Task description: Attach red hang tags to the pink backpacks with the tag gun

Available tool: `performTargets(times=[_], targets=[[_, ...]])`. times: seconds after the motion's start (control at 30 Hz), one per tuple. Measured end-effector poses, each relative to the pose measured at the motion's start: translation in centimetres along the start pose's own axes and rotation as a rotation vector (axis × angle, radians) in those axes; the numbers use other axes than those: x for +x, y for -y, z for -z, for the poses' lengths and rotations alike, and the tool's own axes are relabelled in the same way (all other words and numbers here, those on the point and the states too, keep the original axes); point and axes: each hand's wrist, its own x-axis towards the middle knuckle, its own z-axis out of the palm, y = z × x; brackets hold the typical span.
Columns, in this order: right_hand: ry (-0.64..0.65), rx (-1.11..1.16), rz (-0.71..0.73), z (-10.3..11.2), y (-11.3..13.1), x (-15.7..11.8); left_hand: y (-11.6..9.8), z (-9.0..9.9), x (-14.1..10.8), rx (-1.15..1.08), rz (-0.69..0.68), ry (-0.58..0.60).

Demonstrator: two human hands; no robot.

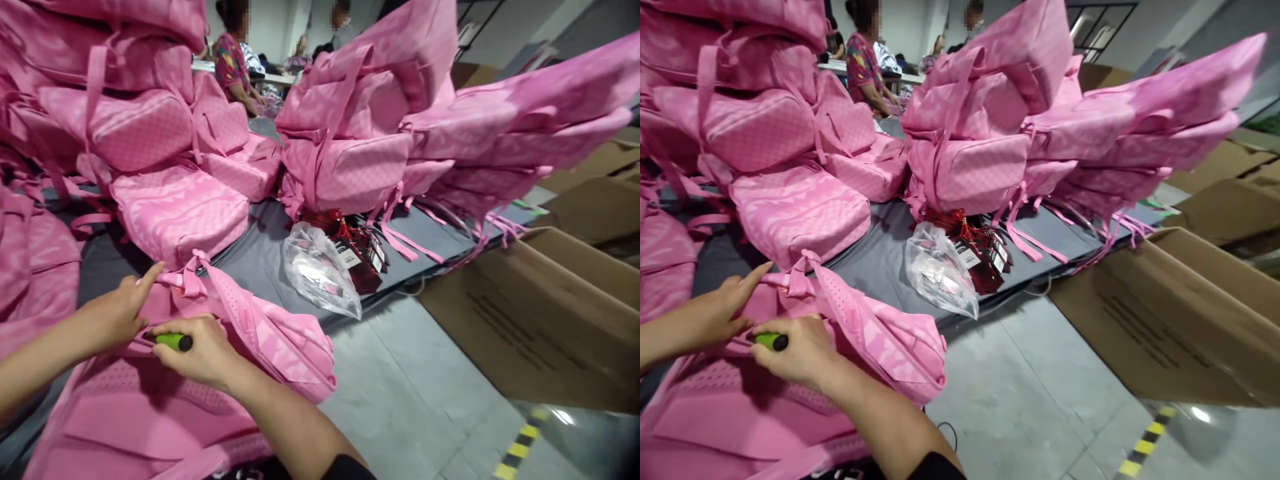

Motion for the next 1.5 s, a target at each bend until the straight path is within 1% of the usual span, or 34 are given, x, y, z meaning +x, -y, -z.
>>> performTargets(times=[0.1, 0.17, 0.2, 0.23, 0.27, 0.3, 0.33, 0.37, 0.4, 0.43, 0.47, 0.5, 0.57, 0.6, 0.63, 0.7, 0.8, 0.93, 1.03, 1.13, 1.2, 1.27, 1.3, 1.33, 1.4, 1.43, 1.47, 1.5], targets=[[-0.073, -0.007, -0.056, -0.2, 0.3, 0.3, 0.5, -0.3, 0.0, -0.003, -0.033, -0.010], [-0.031, 0.133, -0.066, 0.5, 0.9, 0.5, 0.8, -0.4, 0.0, -0.009, -0.021, -0.010], [0.007, 0.252, -0.049, 1.3, 1.1, 0.5, 1.0, -0.4, 0.0, -0.011, -0.021, -0.016], [0.013, 0.373, -0.016, 2.4, 1.2, 0.3, 1.1, -0.5, 0.0, -0.011, -0.024, -0.016], [-0.036, 0.456, 0.026, 3.8, 1.0, 0.0, 1.2, -0.5, 0.0, -0.013, -0.033, -0.014], [-0.148, 0.473, 0.058, 5.6, 0.4, -0.5, 1.2, -0.5, -0.1, -0.020, -0.039, -0.017], [-0.303, 0.409, 0.069, 7.5, -0.5, -1.2, 1.2, -0.5, -0.1, -0.026, -0.037, -0.020], [-0.452, 0.248, 0.046, 9.6, -1.9, -1.9, 1.1, -0.5, -0.1, -0.030, -0.025, -0.014], [-0.600, 0.014, -0.010, 11.8, -3.7, -2.8, 1.0, -0.5, -0.2, -0.034, -0.012, -0.008], [-0.675, -0.280, -0.105, 13.9, -5.7, -3.6, 0.8, -0.4, -0.2, -0.038, 0.000, -0.002], [-0.626, -0.581, -0.217, 15.8, -7.8, -4.3, 0.5, -0.4, -0.3, -0.041, 0.013, 0.006], [-0.575, -0.671, -0.265, 17.7, -10.0, -4.9, 0.3, -0.2, -0.3, -0.044, 0.023, 0.012], [-0.517, -0.759, -0.307, 20.7, -13.7, -5.6, -0.3, 0.1, -0.5, -0.057, 0.025, 0.019], [-0.494, -0.781, -0.311, 21.8, -15.1, -5.6, -0.6, 0.4, -0.6, -0.065, 0.025, 0.019], [-0.474, -0.804, -0.311, 22.8, -16.3, -5.4, -0.8, 0.6, -0.8, -0.073, 0.026, 0.018], [-0.425, -0.845, -0.305, 24.0, -17.9, -4.8, -1.3, 1.1, -1.2, -0.087, 0.036, 0.012], [-0.328, -0.895, -0.303, 24.4, -19.0, -3.9, -1.9, 1.7, -1.7, -0.093, 0.062, 0.003], [-0.234, -0.929, -0.274, 23.2, -19.6, -3.2, -2.4, 2.2, -1.8, -0.077, 0.060, 0.029], [-0.245, -0.917, -0.231, 22.2, -19.5, -2.5, -2.7, 2.4, -1.8, -0.072, 0.067, 0.053], [-0.299, -0.858, -0.176, 21.3, -18.3, -1.5, -2.6, 2.2, -1.8, -0.060, 0.087, 0.046], [-0.319, -0.790, -0.115, 20.7, -16.4, -0.8, -2.4, 1.9, -1.8, -0.062, 0.087, 0.027], [-0.326, -0.726, -0.027, 20.0, -13.6, -0.5, -2.3, 1.6, -1.8, -0.081, 0.086, -0.005], [-0.327, -0.689, 0.057, 19.5, -11.8, -0.5, -2.5, 1.6, -1.9, -0.091, 0.085, -0.053], [-0.323, -0.647, 0.166, 18.9, -9.9, -0.6, -2.8, 1.7, -2.0, -0.104, 0.075, -0.129], [-0.287, -0.545, 0.420, 17.4, -6.0, -1.0, -4.1, 2.2, -2.7, -0.184, 0.012, -0.355], [-0.255, -0.489, 0.530, 16.6, -4.2, -1.3, -5.1, 2.6, -3.2, -0.280, -0.047, -0.468], [-0.219, -0.433, 0.612, 15.7, -2.5, -1.5, -6.1, 2.9, -3.7, -0.431, -0.110, -0.535], [-0.179, -0.382, 0.658, 14.8, -1.2, -1.7, -7.2, 3.2, -4.2, -0.636, -0.175, -0.538]])
